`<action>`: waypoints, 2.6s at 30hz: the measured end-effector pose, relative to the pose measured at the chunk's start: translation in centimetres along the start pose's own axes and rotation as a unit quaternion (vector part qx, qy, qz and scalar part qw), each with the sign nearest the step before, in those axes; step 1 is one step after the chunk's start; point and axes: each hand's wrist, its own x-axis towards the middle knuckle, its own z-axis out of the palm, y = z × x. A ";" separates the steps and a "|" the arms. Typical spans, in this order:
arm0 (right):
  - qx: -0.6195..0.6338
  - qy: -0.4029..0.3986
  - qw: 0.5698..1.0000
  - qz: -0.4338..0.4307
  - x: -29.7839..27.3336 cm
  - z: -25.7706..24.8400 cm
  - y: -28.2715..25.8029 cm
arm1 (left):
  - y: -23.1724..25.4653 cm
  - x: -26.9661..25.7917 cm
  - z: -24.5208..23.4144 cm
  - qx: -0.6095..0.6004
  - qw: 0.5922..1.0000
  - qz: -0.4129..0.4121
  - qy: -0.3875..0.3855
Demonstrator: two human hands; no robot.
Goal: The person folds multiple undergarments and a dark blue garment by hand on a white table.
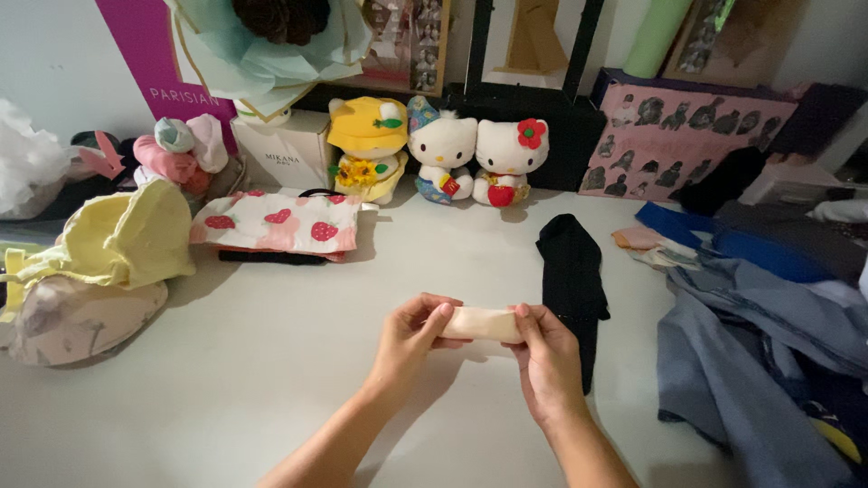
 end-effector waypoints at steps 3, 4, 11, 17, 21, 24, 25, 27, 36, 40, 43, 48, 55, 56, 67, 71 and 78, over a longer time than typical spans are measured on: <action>-0.028 0.024 0.999 -0.016 0.0 -0.1 0.1 | 0.0 -0.3 0.7 0.016 0.998 0.010 -0.053; -0.021 0.016 0.999 -0.021 -0.2 0.1 -0.1 | 0.0 -0.3 1.0 0.044 0.995 0.014 -0.084; -0.119 -0.081 0.987 0.068 -2.0 2.8 -2.2 | 0.8 -0.6 0.8 0.088 0.995 -0.026 -0.047; -0.097 -0.066 0.987 0.106 -1.4 2.3 -1.6 | -0.7 -0.5 0.5 -0.157 0.983 -0.024 -0.089; -0.072 -0.012 0.990 0.123 -0.7 2.0 -0.9 | -0.9 -0.1 0.7 -0.142 0.987 -0.052 -0.050; -0.042 -0.012 0.994 0.102 -0.7 2.0 -0.8 | -0.8 -0.1 0.8 -0.140 0.988 -0.057 -0.018; -0.039 -0.027 0.993 0.107 -0.7 1.9 -0.9 | -0.6 -0.1 0.8 -0.113 0.993 -0.031 -0.016; -0.036 -0.042 0.992 0.112 -0.7 1.9 -1.0 | -0.2 -0.4 0.4 -0.001 1.000 -0.012 -0.020; -0.053 -0.035 0.995 0.081 -0.4 1.2 -0.2 | -0.1 -0.2 -0.3 -0.056 0.997 -0.040 -0.036; 0.036 -0.044 0.994 0.089 -0.7 2.8 -0.4 | -0.6 1.0 -1.2 0.155 0.987 0.016 0.033; 0.018 -0.076 0.995 0.065 -0.6 5.6 -1.1 | 0.2 2.2 -3.0 0.147 0.986 0.063 0.052; -0.002 -0.127 0.991 0.030 1.0 11.5 -2.8 | 4.5 3.5 -7.7 0.089 0.987 0.127 0.030; 0.075 -0.174 0.981 0.033 3.0 19.9 -2.4 | 13.5 3.7 -16.8 0.193 0.963 0.183 0.052; 0.082 -0.172 0.981 0.041 3.4 21.0 -2.1 | 14.7 4.3 -18.3 0.194 0.961 0.186 0.059; 0.048 -0.176 0.980 0.078 6.3 24.6 2.4 | 18.9 15.1 -38.1 0.590 0.758 0.239 0.143; 0.035 -0.169 0.981 0.089 6.7 23.3 3.8 | 17.4 16.7 -37.8 0.660 0.710 0.092 0.227; 0.016 -0.163 0.984 0.067 7.7 19.9 3.5 | 15.6 14.9 -23.2 0.749 0.612 0.201 0.154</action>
